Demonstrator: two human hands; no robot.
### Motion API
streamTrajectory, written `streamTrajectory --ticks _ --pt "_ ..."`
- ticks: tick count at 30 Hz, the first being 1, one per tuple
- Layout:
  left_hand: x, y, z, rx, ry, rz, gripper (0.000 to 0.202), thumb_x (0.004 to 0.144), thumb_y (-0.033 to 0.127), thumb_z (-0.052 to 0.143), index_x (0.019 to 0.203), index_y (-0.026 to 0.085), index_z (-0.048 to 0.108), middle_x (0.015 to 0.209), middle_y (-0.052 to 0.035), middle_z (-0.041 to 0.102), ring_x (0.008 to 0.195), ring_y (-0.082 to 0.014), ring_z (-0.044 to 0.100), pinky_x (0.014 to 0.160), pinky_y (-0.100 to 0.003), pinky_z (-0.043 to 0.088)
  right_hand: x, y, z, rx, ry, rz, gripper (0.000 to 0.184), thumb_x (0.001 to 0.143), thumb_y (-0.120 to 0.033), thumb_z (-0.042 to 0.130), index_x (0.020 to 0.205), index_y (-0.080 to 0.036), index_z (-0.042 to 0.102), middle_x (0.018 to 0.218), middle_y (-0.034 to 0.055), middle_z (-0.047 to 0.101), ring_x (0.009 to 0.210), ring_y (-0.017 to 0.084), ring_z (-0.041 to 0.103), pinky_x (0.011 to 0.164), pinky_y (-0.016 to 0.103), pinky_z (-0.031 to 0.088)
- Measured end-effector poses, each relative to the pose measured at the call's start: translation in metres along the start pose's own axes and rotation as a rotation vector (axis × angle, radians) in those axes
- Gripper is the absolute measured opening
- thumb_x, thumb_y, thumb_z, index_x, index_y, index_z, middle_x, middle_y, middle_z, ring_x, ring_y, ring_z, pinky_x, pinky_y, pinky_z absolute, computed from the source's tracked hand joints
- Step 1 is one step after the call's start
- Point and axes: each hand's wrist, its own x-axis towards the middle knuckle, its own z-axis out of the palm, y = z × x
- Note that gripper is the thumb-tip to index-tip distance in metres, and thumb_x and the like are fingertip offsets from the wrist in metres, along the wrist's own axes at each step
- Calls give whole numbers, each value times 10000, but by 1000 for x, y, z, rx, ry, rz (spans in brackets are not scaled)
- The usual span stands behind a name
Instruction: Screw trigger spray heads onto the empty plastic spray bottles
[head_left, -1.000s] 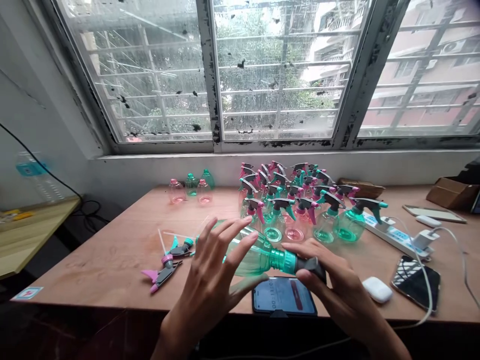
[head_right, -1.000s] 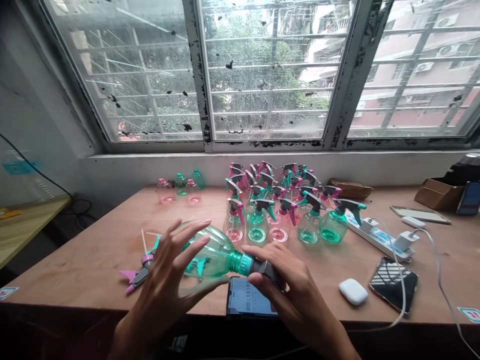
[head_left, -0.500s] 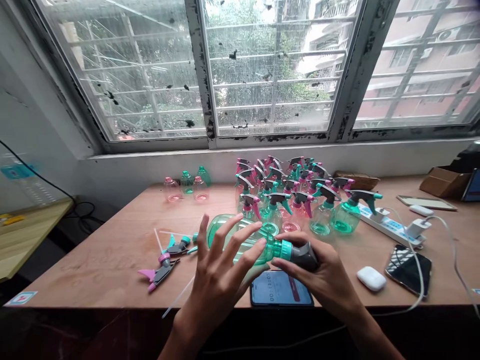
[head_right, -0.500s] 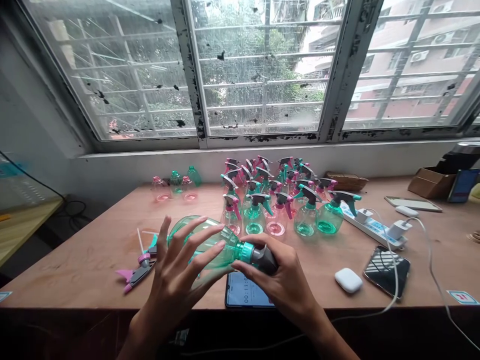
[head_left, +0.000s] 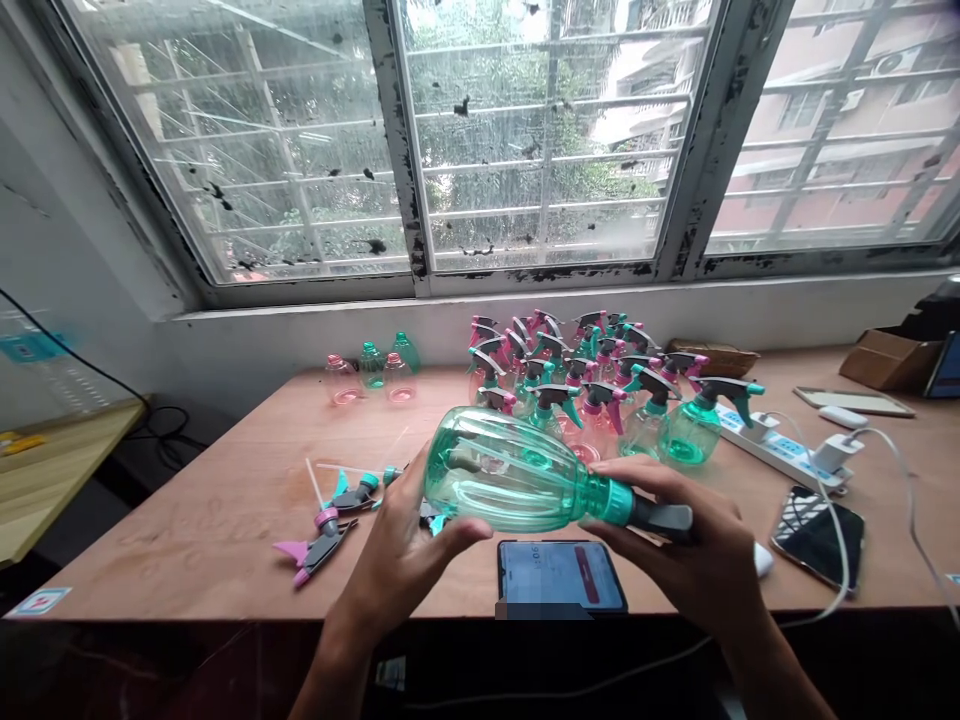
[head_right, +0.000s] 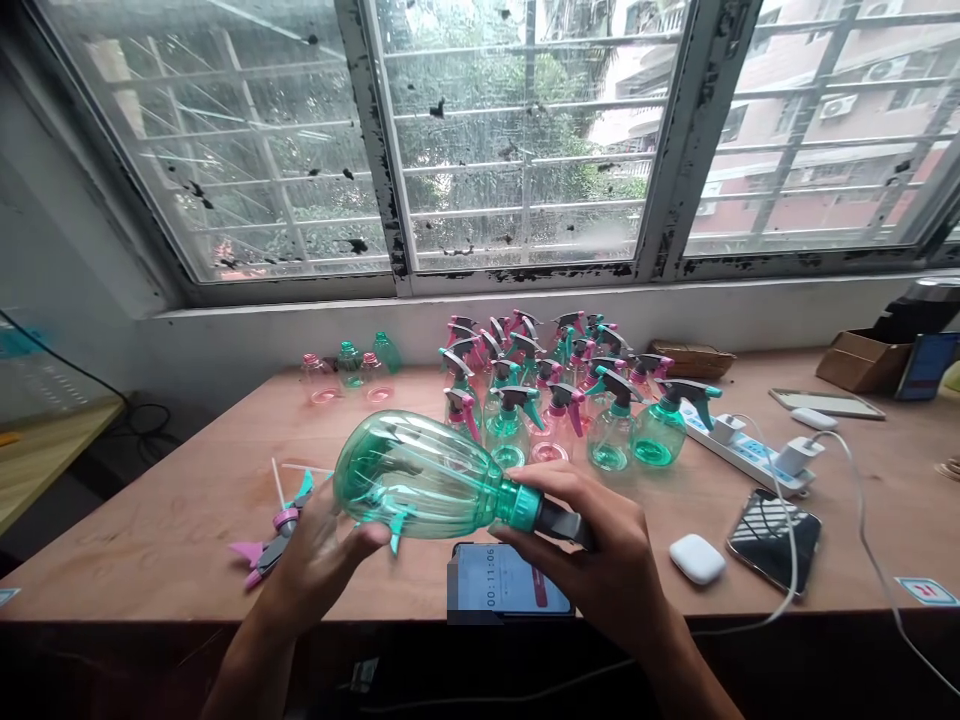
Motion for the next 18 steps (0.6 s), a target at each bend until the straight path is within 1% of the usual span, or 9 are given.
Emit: streamTrajectory --ticks 4,7,10,12,14,16,17,18 --pt "1 1 1 -64 49 -18 670 909 651 531 1427 229 484 1292 -121 654 1124 -332 645 930 -436 548 0 6 -3 21 -76 -39 410 827 -135 771 1194 -265 641 1068 50 767 1019 254 708 902 359 574" --pt "2 1 1 -52 27 -8 642 921 631 530 1423 234 488 1288 -117 654 1135 -327 641 952 -440 541 -1 6 -4 -5 -68 -41 378 831 -149 765 1173 -259 648 1048 53 773 987 255 722 868 351 587" --pt "1 1 -1 5 -16 18 632 902 566 617 1437 265 464 1340 -106 626 1181 -327 624 997 -443 532 -1 4 -5 -44 -38 20 331 804 -196 791 1111 -249 679 972 49 789 880 259 752 751 326 611" --pt "-1 0 -3 66 -56 29 706 863 507 701 1467 278 417 1438 -115 548 1273 -342 565 1054 -459 503 -1 2 -7 -21 -32 87 308 788 -240 803 1077 -244 696 883 36 794 785 254 760 634 301 606" --pt "-3 -2 -3 124 -72 42 825 835 436 757 1520 282 323 1555 -132 400 1390 -360 444 1114 -483 450 0 1 -9 36 -51 140 285 785 -261 802 1053 -243 706 812 19 785 717 240 751 563 282 584" --pt "-6 -3 -2 155 -45 71 875 874 352 726 1566 295 193 1619 -137 273 1471 -351 314 1146 -499 407 1 0 -10 73 -63 169 266 783 -256 799 1033 -235 713 796 19 774 698 231 739 548 277 568" --pt "-7 -3 -1 152 -22 88 872 905 315 688 1577 306 134 1627 -139 253 1483 -342 292 1145 -507 404 1 1 -10 77 -63 177 258 781 -251 800 1024 -230 716 802 23 771 697 230 733 555 280 565" --pt "-8 -3 1 138 -2 98 880 920 294 667 1582 315 88 1627 -143 255 1480 -338 302 1137 -516 411 0 1 -10 77 -61 179 254 779 -246 800 1019 -226 719 809 27 769 699 230 729 565 285 566"
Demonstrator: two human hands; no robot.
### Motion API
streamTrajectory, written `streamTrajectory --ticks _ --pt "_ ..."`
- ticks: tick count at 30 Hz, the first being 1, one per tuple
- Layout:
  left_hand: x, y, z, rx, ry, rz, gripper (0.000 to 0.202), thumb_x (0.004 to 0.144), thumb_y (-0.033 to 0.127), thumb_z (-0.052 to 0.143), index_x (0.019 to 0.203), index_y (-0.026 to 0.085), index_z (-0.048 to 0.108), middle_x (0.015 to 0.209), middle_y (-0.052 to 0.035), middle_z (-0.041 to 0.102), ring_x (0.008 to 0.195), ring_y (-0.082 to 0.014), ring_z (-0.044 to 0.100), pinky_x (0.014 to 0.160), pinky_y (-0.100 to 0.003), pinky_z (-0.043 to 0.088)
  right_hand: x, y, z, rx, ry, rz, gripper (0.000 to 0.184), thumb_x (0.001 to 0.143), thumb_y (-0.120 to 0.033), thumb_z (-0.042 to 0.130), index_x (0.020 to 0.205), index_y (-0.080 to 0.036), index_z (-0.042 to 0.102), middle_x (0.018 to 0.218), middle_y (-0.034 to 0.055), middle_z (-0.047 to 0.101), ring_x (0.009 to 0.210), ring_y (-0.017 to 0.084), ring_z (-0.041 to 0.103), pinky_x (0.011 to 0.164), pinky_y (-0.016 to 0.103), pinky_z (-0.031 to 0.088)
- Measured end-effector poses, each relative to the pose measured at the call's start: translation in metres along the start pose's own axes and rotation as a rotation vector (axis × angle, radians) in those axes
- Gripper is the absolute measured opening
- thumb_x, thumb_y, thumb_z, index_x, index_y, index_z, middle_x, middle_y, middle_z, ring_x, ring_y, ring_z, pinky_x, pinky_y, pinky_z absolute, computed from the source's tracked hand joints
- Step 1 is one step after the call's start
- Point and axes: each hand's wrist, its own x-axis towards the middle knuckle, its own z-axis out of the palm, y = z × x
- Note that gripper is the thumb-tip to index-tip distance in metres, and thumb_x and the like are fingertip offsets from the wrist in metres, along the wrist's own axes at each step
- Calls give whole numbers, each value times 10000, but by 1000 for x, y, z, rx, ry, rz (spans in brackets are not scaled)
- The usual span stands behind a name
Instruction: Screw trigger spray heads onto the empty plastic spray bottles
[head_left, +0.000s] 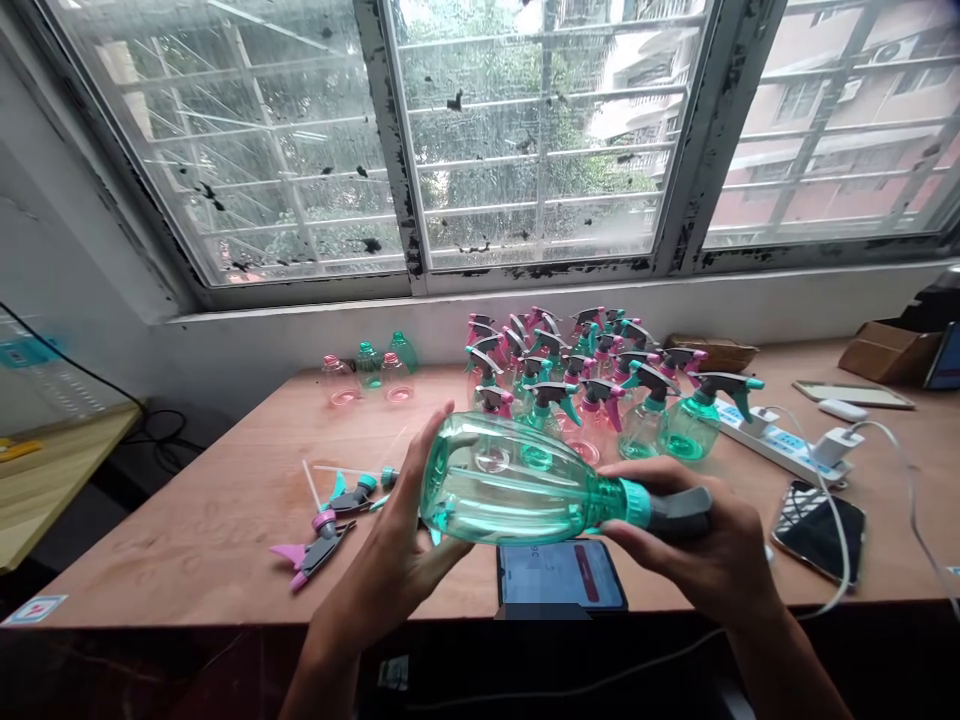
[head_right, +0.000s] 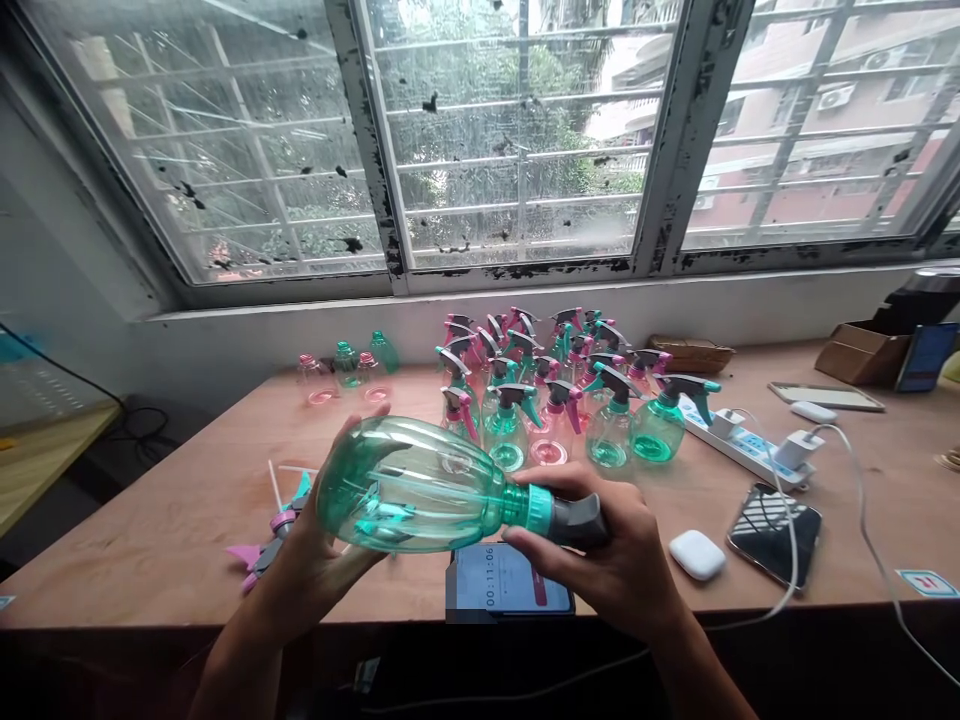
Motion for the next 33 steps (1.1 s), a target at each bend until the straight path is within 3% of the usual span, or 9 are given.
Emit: streamTrajectory --ticks 5,8,12,15,18,21,24,26,33 --pt "0 5 7 -134 26 -82 1163 759 460 820 1587 308 18 1599 -181 313 1392 -386 440 1099 -558 444 -1 2 5 16 16 -17 276 784 -258 794 1048 -249 715 668 -19 735 628 203 712 504 251 530" --pt "6 5 8 -170 -7 -96 1084 783 473 795 1584 318 82 1562 -152 393 1388 -355 455 1124 -521 428 2 7 6 13 7 11 278 772 -274 810 1034 -240 722 657 -23 720 632 203 711 513 253 529" --pt "11 -11 18 -122 -40 -99 1093 787 372 817 1575 359 59 1631 -115 265 1465 -353 328 1143 -523 394 5 26 10 207 -85 212 260 799 -309 794 1018 -200 705 782 14 735 663 210 740 596 289 590" --pt "5 -33 37 -112 -36 -141 1016 842 305 769 1566 393 61 1628 -88 280 1468 -324 334 1169 -535 337 -5 49 18 363 -139 369 273 842 -359 752 1024 -177 663 700 7 727 619 207 737 588 300 601" --pt "-8 -55 62 -81 -54 -172 927 875 286 730 1564 377 116 1617 -83 305 1478 -300 320 1194 -511 293 -25 73 26 287 -164 430 291 850 -374 747 1028 -160 662 668 -4 699 604 196 710 558 282 569" --pt "-20 -71 82 -94 -122 -204 919 849 365 750 1570 296 185 1592 -123 353 1476 -323 318 1195 -502 298 -41 94 29 226 -151 435 295 865 -394 723 1030 -155 667 684 -9 671 617 194 689 571 291 555" --pt "-24 -78 94 -133 -107 -265 709 940 430 612 1548 256 290 1517 -129 473 1451 -318 372 1179 -508 326 -44 108 30 164 -117 397 293 861 -407 719 1004 -153 682 716 -9 643 613 177 636 564 284 530" --pt "-23 -81 99 -158 -89 -292 629 974 424 556 1536 265 320 1479 -108 523 1440 -299 398 1176 -494 336 -43 114 32 175 -99 391 301 860 -406 718 1017 -151 684 746 -2 639 619 170 612 564 281 529" --pt "-21 -86 103 -107 -83 -270 647 918 293 657 1504 291 383 1443 -74 565 1410 -295 441 1168 -472 352 -45 126 36 196 -85 422 360 837 -426 741 1066 -153 688 876 41 699 732 210 657 646 304 565"
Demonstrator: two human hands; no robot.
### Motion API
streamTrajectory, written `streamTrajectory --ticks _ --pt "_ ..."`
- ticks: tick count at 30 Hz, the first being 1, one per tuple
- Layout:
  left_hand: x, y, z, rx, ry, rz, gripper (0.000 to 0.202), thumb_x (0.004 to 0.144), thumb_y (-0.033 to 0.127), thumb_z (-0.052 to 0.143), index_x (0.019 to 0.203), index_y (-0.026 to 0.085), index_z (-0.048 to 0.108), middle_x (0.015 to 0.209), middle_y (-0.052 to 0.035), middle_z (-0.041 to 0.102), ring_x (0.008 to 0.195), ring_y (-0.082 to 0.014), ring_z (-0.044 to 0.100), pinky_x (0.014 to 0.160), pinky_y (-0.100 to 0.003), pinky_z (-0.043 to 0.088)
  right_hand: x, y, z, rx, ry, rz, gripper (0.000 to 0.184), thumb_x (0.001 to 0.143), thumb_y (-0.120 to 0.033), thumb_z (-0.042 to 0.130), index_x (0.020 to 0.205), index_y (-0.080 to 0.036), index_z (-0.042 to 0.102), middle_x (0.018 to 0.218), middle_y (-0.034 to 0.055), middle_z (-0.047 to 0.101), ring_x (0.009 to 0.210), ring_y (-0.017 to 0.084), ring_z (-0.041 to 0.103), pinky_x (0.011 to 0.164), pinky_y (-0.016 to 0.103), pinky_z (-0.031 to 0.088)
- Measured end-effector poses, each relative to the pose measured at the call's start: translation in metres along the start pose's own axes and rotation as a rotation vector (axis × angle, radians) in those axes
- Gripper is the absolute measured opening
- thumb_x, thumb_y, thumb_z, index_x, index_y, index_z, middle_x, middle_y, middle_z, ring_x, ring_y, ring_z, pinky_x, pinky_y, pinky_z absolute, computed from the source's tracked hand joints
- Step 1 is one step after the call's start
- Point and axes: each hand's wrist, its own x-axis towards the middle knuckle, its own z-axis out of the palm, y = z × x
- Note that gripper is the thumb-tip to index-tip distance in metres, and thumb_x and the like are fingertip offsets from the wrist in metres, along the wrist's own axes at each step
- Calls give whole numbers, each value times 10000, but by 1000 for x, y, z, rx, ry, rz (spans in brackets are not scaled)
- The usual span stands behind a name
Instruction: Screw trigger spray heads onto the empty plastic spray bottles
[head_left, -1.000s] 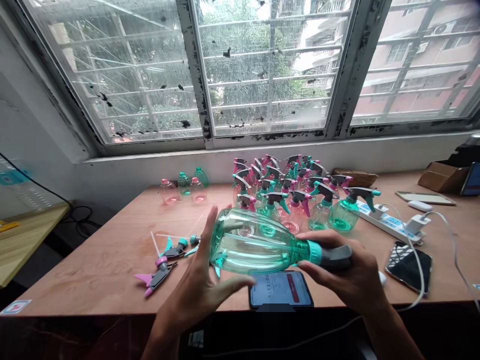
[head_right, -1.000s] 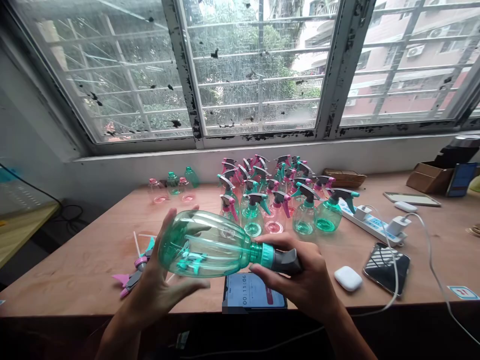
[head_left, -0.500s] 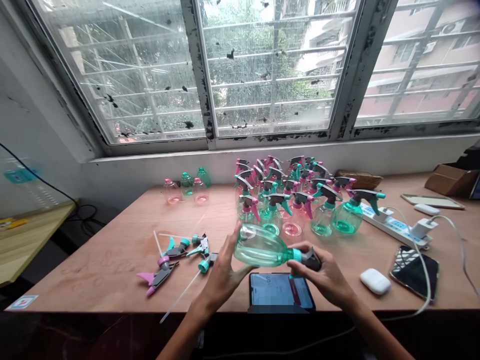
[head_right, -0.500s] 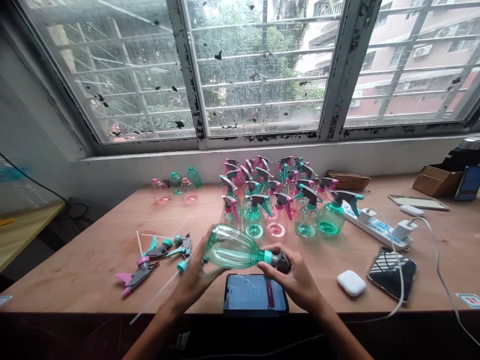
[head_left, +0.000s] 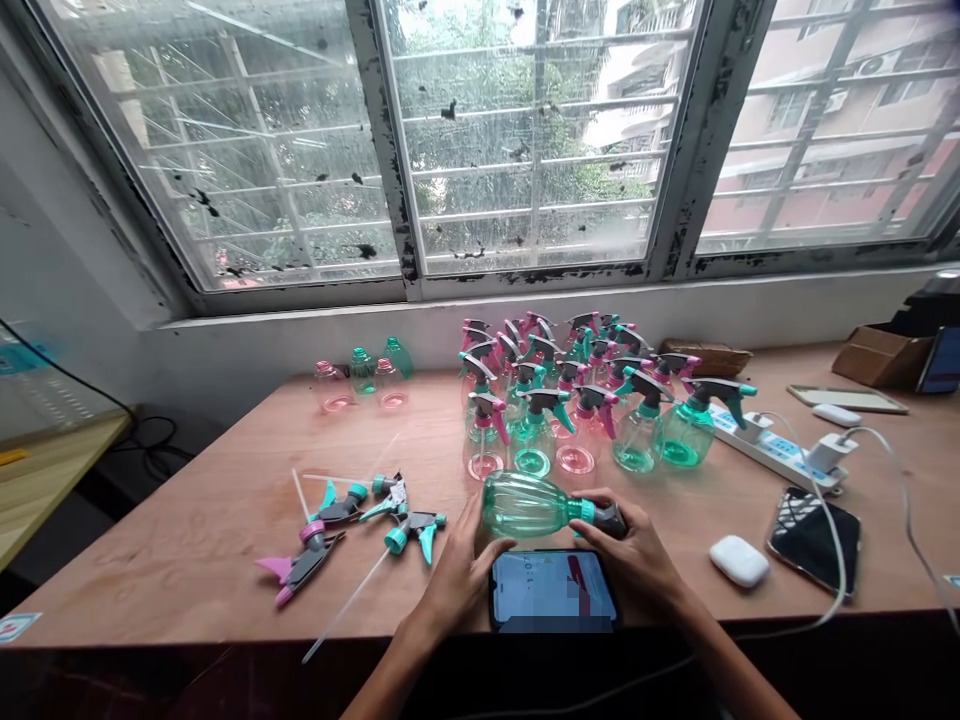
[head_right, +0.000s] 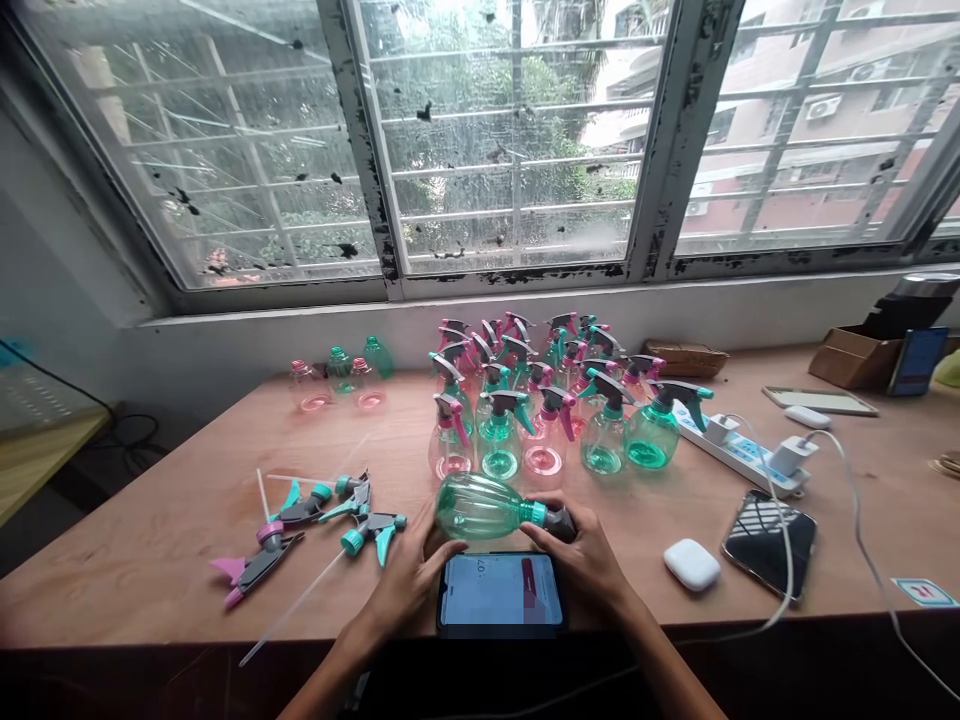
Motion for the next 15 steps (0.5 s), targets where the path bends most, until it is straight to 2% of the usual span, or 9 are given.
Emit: streamTrajectory --ticks 5,10,15 --pt "-2 4 -2 -19 -27 -4 565 943 372 623 1468 261 448 1435 -83 574 1415 -301 431 1170 -473 347 -3 1 -2 -26 -43 10 343 870 -428 705 1072 -152 679 866 32 711 732 206 663 658 292 545" --pt "-1 -4 -1 -62 21 -8 500 985 357 556 1469 292 450 1501 -62 500 1437 -285 392 1181 -447 327 -2 4 -3 -76 -62 -20 297 870 -413 707 1054 -181 679 885 28 720 788 218 668 713 293 527" --pt "-1 -10 3 -107 38 -3 554 950 308 613 1475 333 435 1489 -57 502 1365 -286 489 1149 -435 378 -2 12 -3 -96 -62 -28 292 869 -414 707 1065 -200 675 863 14 715 749 209 662 681 287 518"
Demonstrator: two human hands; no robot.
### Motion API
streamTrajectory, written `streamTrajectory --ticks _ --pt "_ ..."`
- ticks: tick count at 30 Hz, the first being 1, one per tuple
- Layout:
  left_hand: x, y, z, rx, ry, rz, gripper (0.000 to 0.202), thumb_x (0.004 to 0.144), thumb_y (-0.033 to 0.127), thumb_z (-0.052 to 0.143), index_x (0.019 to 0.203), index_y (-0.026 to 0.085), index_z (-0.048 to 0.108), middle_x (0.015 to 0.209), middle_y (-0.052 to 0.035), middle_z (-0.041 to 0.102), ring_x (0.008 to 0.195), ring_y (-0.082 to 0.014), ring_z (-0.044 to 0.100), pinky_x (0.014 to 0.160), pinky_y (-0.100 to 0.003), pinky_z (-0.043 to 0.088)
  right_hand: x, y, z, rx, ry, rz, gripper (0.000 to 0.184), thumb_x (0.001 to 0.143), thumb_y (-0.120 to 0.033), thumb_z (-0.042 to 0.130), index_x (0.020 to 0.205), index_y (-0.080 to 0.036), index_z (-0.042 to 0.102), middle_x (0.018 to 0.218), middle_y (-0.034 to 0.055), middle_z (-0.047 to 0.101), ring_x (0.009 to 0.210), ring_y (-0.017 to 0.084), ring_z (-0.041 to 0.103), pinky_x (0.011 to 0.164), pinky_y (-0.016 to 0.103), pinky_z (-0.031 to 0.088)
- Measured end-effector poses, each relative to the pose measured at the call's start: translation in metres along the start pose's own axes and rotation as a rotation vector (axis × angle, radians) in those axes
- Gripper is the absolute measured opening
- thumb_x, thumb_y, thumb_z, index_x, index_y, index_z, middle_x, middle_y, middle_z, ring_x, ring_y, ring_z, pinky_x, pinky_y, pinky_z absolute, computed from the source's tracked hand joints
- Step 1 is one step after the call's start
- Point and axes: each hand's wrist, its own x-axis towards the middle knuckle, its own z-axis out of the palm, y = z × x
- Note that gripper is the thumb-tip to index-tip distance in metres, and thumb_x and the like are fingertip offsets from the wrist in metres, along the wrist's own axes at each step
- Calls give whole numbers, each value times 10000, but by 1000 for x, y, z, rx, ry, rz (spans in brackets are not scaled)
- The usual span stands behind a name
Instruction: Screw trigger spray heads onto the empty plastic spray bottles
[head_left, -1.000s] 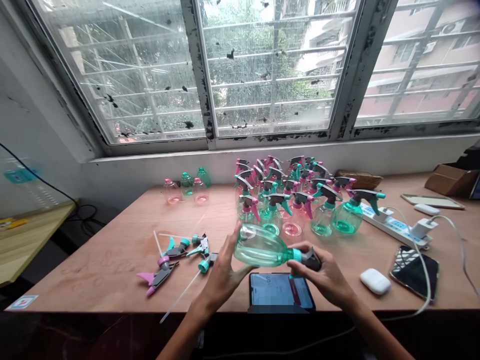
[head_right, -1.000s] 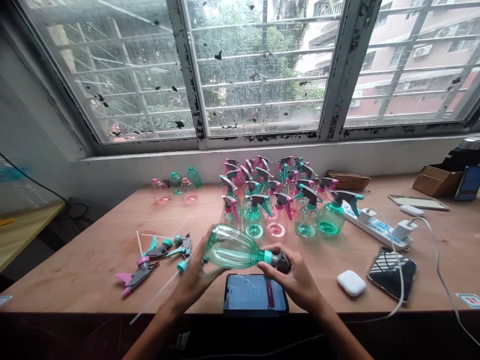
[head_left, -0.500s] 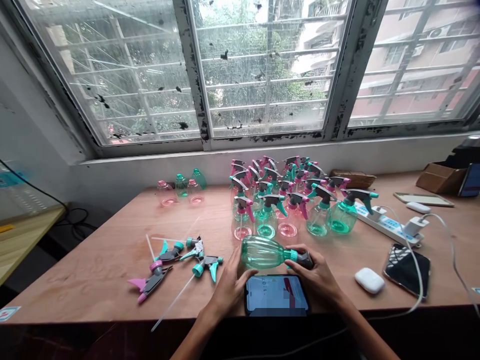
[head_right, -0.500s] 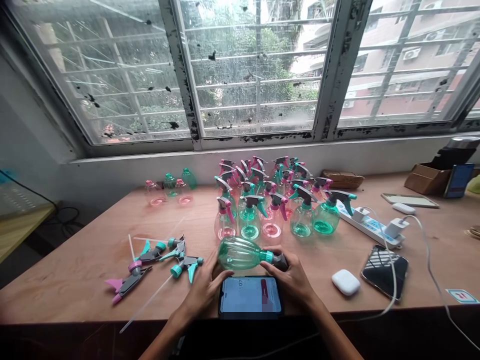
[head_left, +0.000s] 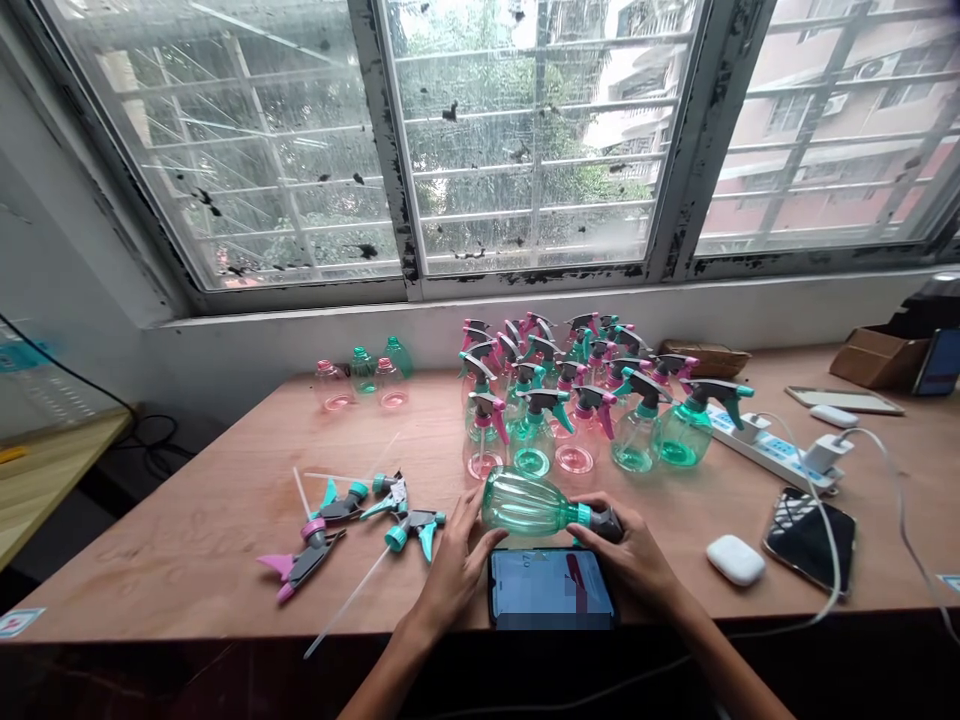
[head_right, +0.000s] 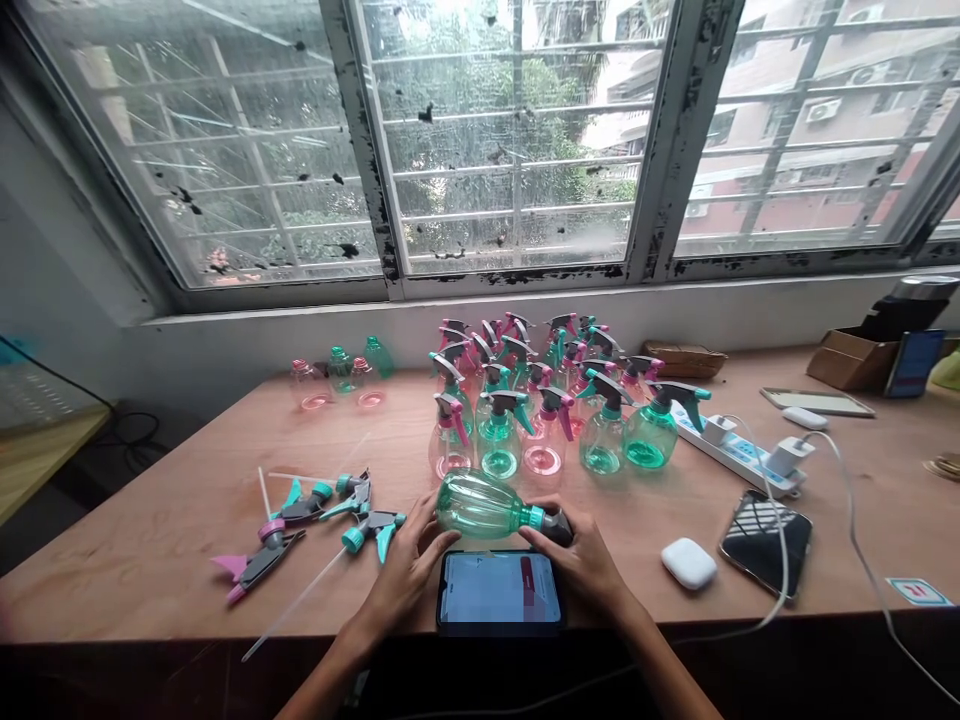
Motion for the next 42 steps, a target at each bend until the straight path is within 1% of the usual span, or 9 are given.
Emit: streamTrajectory --ticks 6,12,17,21,23,28,33,39,42 --pt "-2 5 -1 -37 -1 -6 509 958 340 612 1445 270 483 1380 -92 614 1280 -296 576 1131 -463 405 -1 1 1 -8 6 -15 287 872 -401 709 1071 -199 668 950 42 740 831 237 690 718 303 525" --pt "0 7 -3 -29 43 14 406 968 292 594 1372 288 562 1461 -56 535 1396 -285 446 1152 -434 375 -1 -1 1 -27 1 -38 294 877 -397 701 1083 -189 667 977 61 758 875 258 706 728 307 542" --pt "0 9 -2 -27 54 29 444 940 219 621 1369 304 549 1441 -46 544 1363 -265 481 1143 -422 388 -2 0 0 -76 12 -73 299 877 -391 703 1091 -186 669 1007 75 768 924 275 716 758 323 557" --pt "-3 12 -3 -32 48 30 531 881 280 722 1375 276 527 1435 -77 548 1379 -292 462 1157 -452 374 -4 2 1 -116 15 -135 292 880 -365 707 1114 -194 665 1036 77 772 955 272 724 796 332 572" --pt "-4 11 -2 -82 34 7 570 864 315 746 1379 260 510 1432 -96 550 1377 -303 469 1142 -460 399 -6 3 3 -137 27 -173 288 884 -348 706 1129 -203 661 1060 76 772 977 269 725 820 333 576" --pt "-3 5 0 -200 27 -42 405 943 331 639 1321 224 538 1420 -117 560 1342 -303 520 1083 -451 471 -9 4 6 -198 71 -251 280 897 -330 690 1149 -215 651 1065 74 776 960 255 737 811 325 588" --pt "-2 2 -1 -168 54 -38 446 926 292 661 1353 273 534 1482 -89 492 1385 -302 460 1150 -467 391 -9 3 5 -225 58 -266 268 906 -327 674 1147 -212 652 1061 74 783 937 246 748 789 309 595" --pt "-4 6 0 -187 15 -50 528 879 295 728 1359 253 513 1427 -103 555 1336 -303 524 1117 -457 436 -9 0 5 -224 71 -284 252 900 -328 679 1129 -223 662 1034 58 790 916 240 754 776 297 601" --pt "-5 7 0 -216 12 -59 450 935 332 655 1345 220 504 1400 -115 584 1329 -294 539 1091 -442 464 -9 0 6 -211 63 -311 252 899 -323 686 1136 -238 663 1045 56 789 926 243 752 794 307 602"
